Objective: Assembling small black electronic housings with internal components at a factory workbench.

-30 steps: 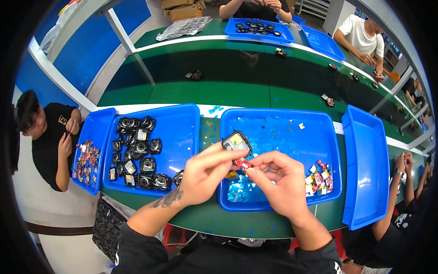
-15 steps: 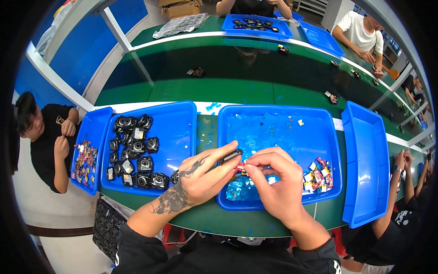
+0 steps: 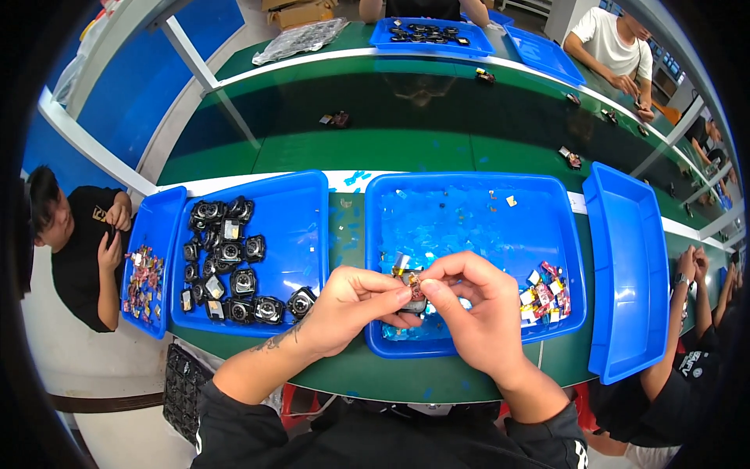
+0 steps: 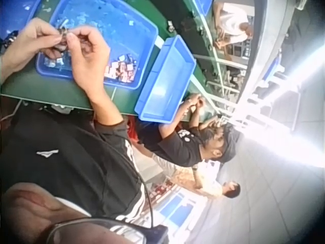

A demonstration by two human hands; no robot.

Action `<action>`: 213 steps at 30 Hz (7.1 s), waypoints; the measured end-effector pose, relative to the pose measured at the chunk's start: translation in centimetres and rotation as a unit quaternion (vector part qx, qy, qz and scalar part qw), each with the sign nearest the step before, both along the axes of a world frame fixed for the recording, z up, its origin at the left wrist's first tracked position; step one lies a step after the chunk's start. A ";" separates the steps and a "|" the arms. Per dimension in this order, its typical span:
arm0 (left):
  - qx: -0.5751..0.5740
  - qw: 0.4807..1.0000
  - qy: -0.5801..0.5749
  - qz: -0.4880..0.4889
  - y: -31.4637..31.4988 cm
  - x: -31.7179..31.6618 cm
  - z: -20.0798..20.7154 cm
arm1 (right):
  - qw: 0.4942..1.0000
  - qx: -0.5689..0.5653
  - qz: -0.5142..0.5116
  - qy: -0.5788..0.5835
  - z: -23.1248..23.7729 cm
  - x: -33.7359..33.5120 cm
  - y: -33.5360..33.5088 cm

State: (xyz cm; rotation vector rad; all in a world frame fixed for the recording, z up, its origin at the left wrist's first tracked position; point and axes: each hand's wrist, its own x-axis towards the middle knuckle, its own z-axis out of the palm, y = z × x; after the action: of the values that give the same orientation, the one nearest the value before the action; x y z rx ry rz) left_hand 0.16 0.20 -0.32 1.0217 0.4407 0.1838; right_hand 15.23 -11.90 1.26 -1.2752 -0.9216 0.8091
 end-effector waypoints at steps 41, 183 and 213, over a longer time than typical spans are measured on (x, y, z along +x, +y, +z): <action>0.045 0.972 -0.126 0.193 -1.9 1.0 -0.7 | 0.997 0.002 -0.069 -0.041 -1.2 -1.1 1.6; 0.188 0.974 -0.080 0.100 -0.4 -0.4 -0.9 | 0.996 0.038 -0.066 -0.043 -0.3 -0.9 0.1; 0.221 0.953 -0.080 0.190 0.2 -0.6 -1.6 | 0.981 0.001 0.025 -0.191 0.3 -2.4 0.0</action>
State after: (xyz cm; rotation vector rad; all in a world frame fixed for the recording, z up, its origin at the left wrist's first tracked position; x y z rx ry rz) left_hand -0.40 0.35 -1.96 1.3399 0.4552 0.7331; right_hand 12.81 -11.94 1.55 -1.4377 -1.2645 0.6087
